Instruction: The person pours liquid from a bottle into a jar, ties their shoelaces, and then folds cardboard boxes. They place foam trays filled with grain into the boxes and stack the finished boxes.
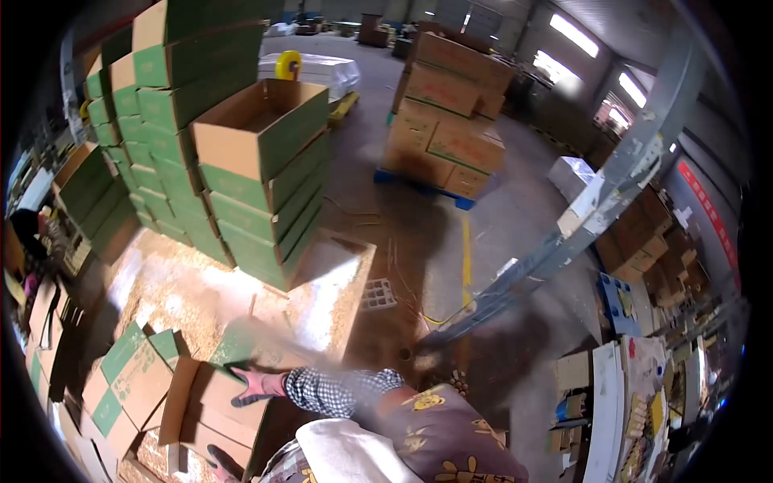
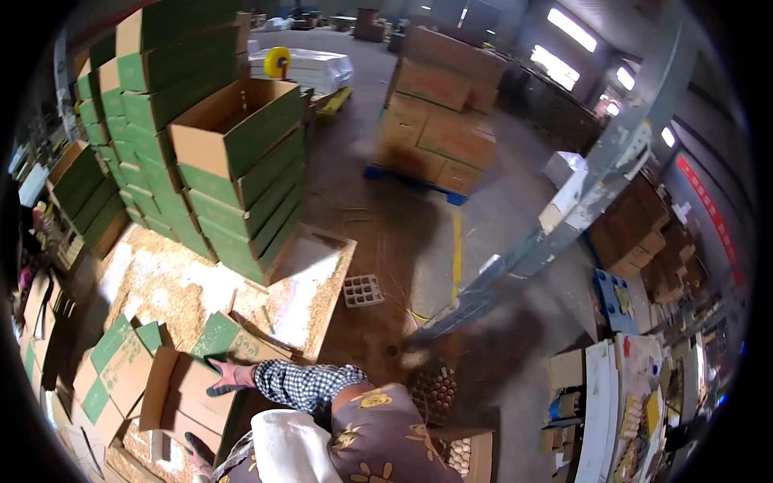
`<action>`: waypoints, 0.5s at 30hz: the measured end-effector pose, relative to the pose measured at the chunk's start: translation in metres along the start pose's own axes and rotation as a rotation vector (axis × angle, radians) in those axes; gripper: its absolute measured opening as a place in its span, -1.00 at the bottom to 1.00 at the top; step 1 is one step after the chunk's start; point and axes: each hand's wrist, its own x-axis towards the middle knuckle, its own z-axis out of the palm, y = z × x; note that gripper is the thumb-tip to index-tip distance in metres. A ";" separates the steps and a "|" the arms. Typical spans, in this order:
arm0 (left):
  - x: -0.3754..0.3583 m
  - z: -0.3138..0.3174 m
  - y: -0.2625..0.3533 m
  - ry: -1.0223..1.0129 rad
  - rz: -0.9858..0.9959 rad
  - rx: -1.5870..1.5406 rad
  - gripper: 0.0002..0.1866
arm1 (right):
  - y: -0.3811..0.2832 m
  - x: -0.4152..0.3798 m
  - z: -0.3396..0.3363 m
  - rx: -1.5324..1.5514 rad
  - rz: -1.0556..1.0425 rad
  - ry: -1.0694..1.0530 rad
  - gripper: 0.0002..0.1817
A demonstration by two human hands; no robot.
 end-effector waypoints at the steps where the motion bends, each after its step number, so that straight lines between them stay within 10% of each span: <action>1: 0.001 0.004 0.006 -0.010 -0.026 -0.127 -0.39 | 0.003 -0.017 -0.007 0.344 -0.094 -0.076 0.19; 7: 0.017 -0.022 0.077 -0.102 0.038 -0.758 -0.37 | -0.070 -0.062 -0.114 0.710 -0.099 0.029 -0.04; 9: 0.034 -0.027 0.133 -0.091 0.187 -0.864 -0.36 | -0.113 -0.082 -0.194 0.920 -0.204 -0.230 -0.25; 10: 0.044 -0.026 0.163 -0.077 0.278 -0.904 -0.36 | -0.132 -0.094 -0.228 0.846 -0.640 -0.058 -0.29; 12: 0.063 -0.017 0.227 -0.032 0.496 -0.947 -0.35 | -0.149 -0.108 -0.308 0.364 -0.880 0.575 -0.58; 15: 0.090 -0.001 0.330 0.168 0.913 -0.704 -0.33 | -0.152 -0.077 -0.438 0.699 -0.812 1.229 -0.70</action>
